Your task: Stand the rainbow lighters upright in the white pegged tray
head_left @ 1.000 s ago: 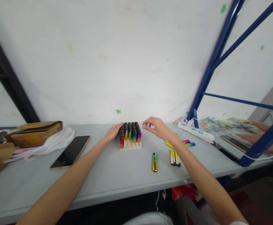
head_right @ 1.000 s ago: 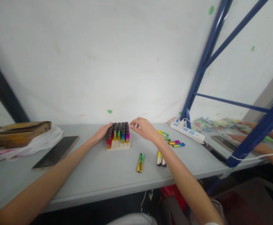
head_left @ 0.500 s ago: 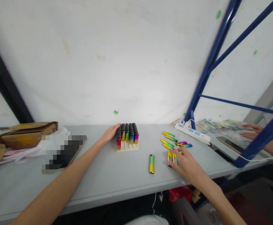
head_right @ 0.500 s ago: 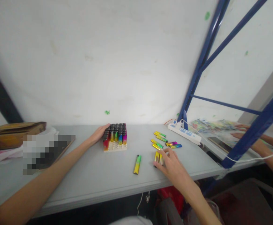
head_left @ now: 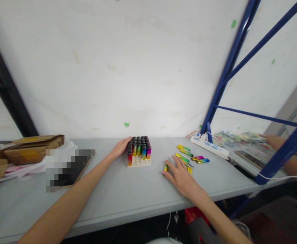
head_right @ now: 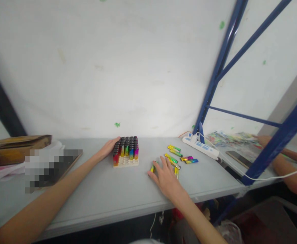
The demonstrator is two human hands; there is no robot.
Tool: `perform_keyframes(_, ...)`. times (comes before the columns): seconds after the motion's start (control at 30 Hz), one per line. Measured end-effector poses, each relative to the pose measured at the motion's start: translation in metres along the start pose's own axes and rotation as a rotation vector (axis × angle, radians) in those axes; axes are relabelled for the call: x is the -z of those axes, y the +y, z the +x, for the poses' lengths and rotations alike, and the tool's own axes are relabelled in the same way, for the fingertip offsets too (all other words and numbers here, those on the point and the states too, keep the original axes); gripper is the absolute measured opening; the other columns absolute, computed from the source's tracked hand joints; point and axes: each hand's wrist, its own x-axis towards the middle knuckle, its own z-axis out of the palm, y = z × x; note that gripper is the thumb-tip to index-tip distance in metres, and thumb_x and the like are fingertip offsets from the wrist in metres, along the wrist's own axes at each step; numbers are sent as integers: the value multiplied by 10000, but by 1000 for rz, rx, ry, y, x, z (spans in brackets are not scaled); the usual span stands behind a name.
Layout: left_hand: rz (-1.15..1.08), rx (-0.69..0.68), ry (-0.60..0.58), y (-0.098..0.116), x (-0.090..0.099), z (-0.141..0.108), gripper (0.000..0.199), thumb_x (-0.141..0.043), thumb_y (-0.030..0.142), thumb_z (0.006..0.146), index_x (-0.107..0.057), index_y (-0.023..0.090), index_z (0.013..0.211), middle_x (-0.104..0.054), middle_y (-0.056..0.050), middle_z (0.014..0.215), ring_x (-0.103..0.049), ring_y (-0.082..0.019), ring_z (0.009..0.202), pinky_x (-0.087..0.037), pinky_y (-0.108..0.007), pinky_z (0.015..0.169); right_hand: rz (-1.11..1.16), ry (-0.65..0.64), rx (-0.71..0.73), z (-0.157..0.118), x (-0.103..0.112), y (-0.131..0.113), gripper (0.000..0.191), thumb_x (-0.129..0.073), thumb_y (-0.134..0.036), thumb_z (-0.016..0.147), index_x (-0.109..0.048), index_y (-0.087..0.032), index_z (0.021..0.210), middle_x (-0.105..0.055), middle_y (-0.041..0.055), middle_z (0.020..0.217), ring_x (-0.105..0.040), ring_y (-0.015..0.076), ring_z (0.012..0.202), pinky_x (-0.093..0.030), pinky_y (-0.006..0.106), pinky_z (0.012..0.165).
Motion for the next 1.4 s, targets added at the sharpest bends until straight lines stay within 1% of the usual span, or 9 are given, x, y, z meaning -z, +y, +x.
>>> perform_keyframes(0.27, 6, 2, -4, -7, -1, 3, 661, -418, 688, 818, -721, 147, 1047, -707, -79, 1139, -584, -305, 1151, -352, -375, 1062, -149, -69, -81, 34, 10, -2, 437, -432, -505, 934, -623, -179, 1152, -668, 163, 1002, -612, 316, 990, -416, 449, 897)
perform_keyframes(0.43, 15, -19, -17, -6, 0, 2, 662, -403, 683, 831, -723, 135, 1020, -718, -77, 1113, -604, -302, 1112, -377, -374, 1040, -133, -256, -52, 67, 5, -11, 321, -534, -285, 901, -595, -153, 1187, -674, 167, 1020, -626, 286, 975, -415, 381, 864)
perform_keyframes(0.57, 26, -8, -13, -7, -1, 2, 661, -400, 692, 824, -727, 143, 997, -727, -71, 1092, -610, -297, 1097, -396, -366, 1023, 220, -285, 47, 94, 4, -4, 222, -506, -261, 908, -640, -144, 1042, -649, 124, 969, -619, 238, 942, -452, 345, 838)
perform_keyframes(0.73, 15, -19, -4, -10, -3, 4, 700, -400, 712, 808, -720, 134, 1042, -717, -78, 1116, -593, -301, 1128, -383, -375, 1035, 1029, -255, 51, 121, 8, -8, 297, -503, -466, 892, -575, -179, 920, -575, 39, 898, -608, 141, 701, -506, 277, 625)
perform_keyframes(0.83, 15, -30, -9, -10, -3, 3, 692, -391, 706, 816, -722, 140, 1039, -715, -77, 1121, -595, -300, 1121, -379, -378, 1036, 1303, -230, 19, 134, 12, -21, 317, -543, -508, 862, -539, -201, 940, -492, -36, 721, -497, 78, 546, -439, 216, 527)
perform_keyframes(0.93, 39, -24, 5, -10, -3, 4, 690, -388, 700, 820, -722, 137, 1038, -713, -82, 1126, -596, -303, 1117, -374, -386, 1036, 1417, -224, -81, 144, 11, -36, 341, -551, -542, 843, -515, -211, 913, -340, -93, 594, -282, 44, 427, -257, 169, 407)
perform_keyframes(1.07, 22, -21, 5, -12, -3, 5, 697, -393, 708, 811, -723, 135, 1030, -719, -79, 1112, -594, -298, 1122, -370, -377, 1040, 1306, -89, -219, 144, -6, -48, 433, -489, -628, 827, -461, -206, 733, -274, -95, 511, -203, 64, 406, -182, 201, 382)
perform_keyframes(1.23, -4, -23, -1, -11, -3, 4, 682, -409, 704, 808, -729, 136, 1009, -729, -76, 1083, -603, -300, 1107, -381, -377, 1026, 955, 178, -142, 130, -22, -51, 489, -461, -585, 839, -388, -193, 556, -319, -45, 512, -287, 89, 497, -222, 235, 466)
perform_keyframes(1.4, -12, 4, -12, -6, -2, 2, 682, -429, 709, 795, -732, 138, 1011, -728, -74, 1087, -600, -303, 1116, -383, -372, 1025, 821, 206, -146, 125, -23, -51, 391, -469, -420, 810, -358, -193, 511, -283, -46, 504, -282, 88, 510, -198, 234, 486)
